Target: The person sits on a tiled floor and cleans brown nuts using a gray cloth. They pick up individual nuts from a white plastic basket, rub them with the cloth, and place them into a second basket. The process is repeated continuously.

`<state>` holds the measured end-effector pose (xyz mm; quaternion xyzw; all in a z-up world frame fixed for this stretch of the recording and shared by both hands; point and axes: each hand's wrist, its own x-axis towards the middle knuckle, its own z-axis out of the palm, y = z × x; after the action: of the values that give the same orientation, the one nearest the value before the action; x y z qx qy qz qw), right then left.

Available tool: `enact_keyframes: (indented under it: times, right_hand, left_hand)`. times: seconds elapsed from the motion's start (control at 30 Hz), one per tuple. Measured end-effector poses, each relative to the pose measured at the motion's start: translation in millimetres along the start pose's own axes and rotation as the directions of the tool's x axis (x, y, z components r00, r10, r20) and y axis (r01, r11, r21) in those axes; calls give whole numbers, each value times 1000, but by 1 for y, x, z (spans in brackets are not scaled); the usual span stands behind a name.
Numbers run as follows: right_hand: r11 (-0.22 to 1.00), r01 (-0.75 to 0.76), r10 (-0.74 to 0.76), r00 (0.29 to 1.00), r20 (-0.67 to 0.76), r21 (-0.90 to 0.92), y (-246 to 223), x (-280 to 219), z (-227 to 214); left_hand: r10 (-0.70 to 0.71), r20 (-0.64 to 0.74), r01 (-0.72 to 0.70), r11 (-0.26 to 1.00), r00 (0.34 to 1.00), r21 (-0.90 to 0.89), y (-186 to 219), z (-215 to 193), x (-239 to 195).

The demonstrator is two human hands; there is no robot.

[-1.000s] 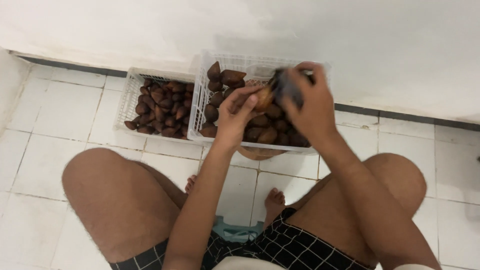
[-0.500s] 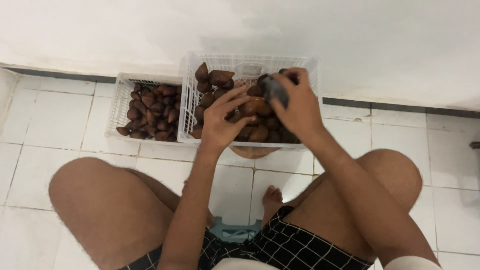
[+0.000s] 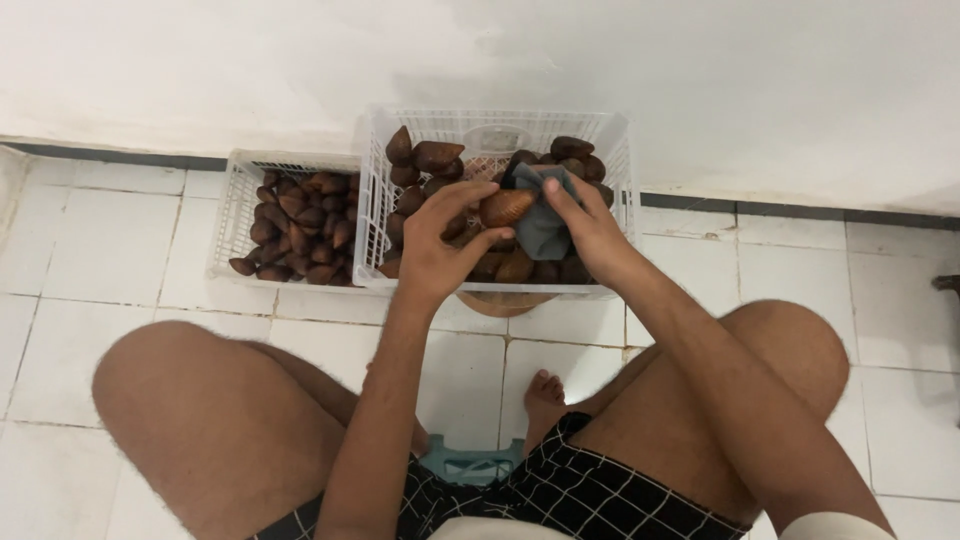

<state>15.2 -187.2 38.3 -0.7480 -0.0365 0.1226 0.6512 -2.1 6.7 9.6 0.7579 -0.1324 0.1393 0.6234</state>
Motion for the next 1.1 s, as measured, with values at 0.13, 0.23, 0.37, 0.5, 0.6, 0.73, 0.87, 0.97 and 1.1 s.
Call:
enact_keyframes:
  times: [0.13,0.23,0.37,0.5,0.6,0.73,0.87,0.97,1.1]
  right_hand:
    - [956,284,-285,958,-2,-76,15,6,-10]
    - [710,598,-636,771,24,-371,4,0,-10]
    - [-7,727,-885,315,342,-687,3,5,-14]
    - [541,451,-629,777,15,-710,-16,8,-23]
    - [546,491,-640,767,41,-679,-12,7,-34]
    - [772,407,-487,872,-43,-488,-23,-1,-15]
    - [938,221,-225,974,15,-267,-25,-5,-3]
    - [927,300,-271,950,153,-224,-16,-3,-2]
    - [922,357,-320,919,229,-147,-11,-3,-1]
  left_hand:
    - [-196,-57,184,968,979,-171,-5,8,-1]
    - [-353,39,311,762,935,-568,-9,18,-3]
    - [-457,160,404,505,875,-763,-19,24,-3]
    - [-446,204,419,458,871,-784,-32,20,-5]
    - [-428,181,407,529,886,-744,-31,19,-5]
    - [-327,165,352,668,930,-656,-10,13,-4]
    - [-322,61,308,813,945,-493,-8,17,-5]
    - [-333,-24,301,878,942,-371,-4,19,-6]
    - [-295,-87,267,933,952,-240,-6,18,-8]
